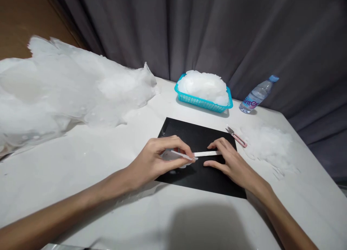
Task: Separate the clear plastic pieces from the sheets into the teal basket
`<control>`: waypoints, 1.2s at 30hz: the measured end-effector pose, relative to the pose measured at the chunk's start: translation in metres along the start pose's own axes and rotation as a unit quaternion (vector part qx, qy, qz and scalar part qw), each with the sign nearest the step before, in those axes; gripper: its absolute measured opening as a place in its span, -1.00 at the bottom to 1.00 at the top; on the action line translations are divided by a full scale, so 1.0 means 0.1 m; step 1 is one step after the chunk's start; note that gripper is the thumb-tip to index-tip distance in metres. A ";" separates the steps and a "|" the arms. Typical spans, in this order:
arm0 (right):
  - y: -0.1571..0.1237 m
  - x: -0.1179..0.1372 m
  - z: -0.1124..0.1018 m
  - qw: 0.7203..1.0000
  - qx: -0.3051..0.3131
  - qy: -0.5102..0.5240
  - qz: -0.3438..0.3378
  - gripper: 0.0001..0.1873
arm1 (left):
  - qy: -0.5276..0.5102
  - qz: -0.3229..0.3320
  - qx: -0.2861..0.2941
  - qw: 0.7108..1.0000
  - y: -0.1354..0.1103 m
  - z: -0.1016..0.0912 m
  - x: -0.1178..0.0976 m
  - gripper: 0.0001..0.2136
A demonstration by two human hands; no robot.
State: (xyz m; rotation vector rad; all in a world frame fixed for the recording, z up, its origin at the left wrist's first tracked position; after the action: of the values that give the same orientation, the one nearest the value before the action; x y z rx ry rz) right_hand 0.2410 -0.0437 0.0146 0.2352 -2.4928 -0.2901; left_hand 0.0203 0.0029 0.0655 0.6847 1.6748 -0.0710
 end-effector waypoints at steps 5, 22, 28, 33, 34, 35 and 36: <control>0.11 -0.20 -0.19 0.992 -0.118 -0.039 -0.020 -0.73 | 0.005 -0.029 0.015 0.999 -0.01 0.03 0.06 -0.89; 0.17 -0.71 -0.34 0.903 -0.241 -0.354 -0.027 -0.57 | 0.026 -0.072 0.027 0.997 -0.04 0.05 0.14 -0.79; 0.15 -0.54 -0.29 0.971 -0.229 -0.041 0.064 -0.66 | -0.011 -0.068 0.039 0.997 -0.05 0.07 0.14 -0.85; 0.00 -0.06 -0.15 0.978 -0.022 0.169 0.120 -0.66 | 0.024 -0.024 0.034 0.999 -0.05 0.05 0.13 -0.86; -0.03 0.04 -0.14 0.976 0.010 0.185 0.118 -0.68 | 0.037 -0.010 0.038 0.999 -0.05 0.05 0.12 -0.88; -0.05 0.13 -0.15 0.973 0.030 0.199 0.112 -0.69 | 0.049 0.005 0.043 0.998 -0.05 0.05 0.12 -0.90; -0.07 0.21 -0.15 0.970 0.042 0.214 0.103 -0.70 | 0.062 0.018 0.047 0.997 -0.05 0.05 0.12 -0.91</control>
State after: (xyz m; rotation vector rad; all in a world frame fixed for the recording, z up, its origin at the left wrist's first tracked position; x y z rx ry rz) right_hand 0.2339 -0.0573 0.0366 0.0619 -2.0799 -0.0396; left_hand 0.0213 0.0013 0.0521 0.8028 1.7856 -0.0844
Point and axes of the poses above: each hand's wrist, its own y-axis towards the middle knuckle, its own z-axis out of the palm, x = y × z, the point moved 6 cm from there along y, towards the middle knuckle, and after that the axes turned 12 degrees about -x, right-handed, at the moved point
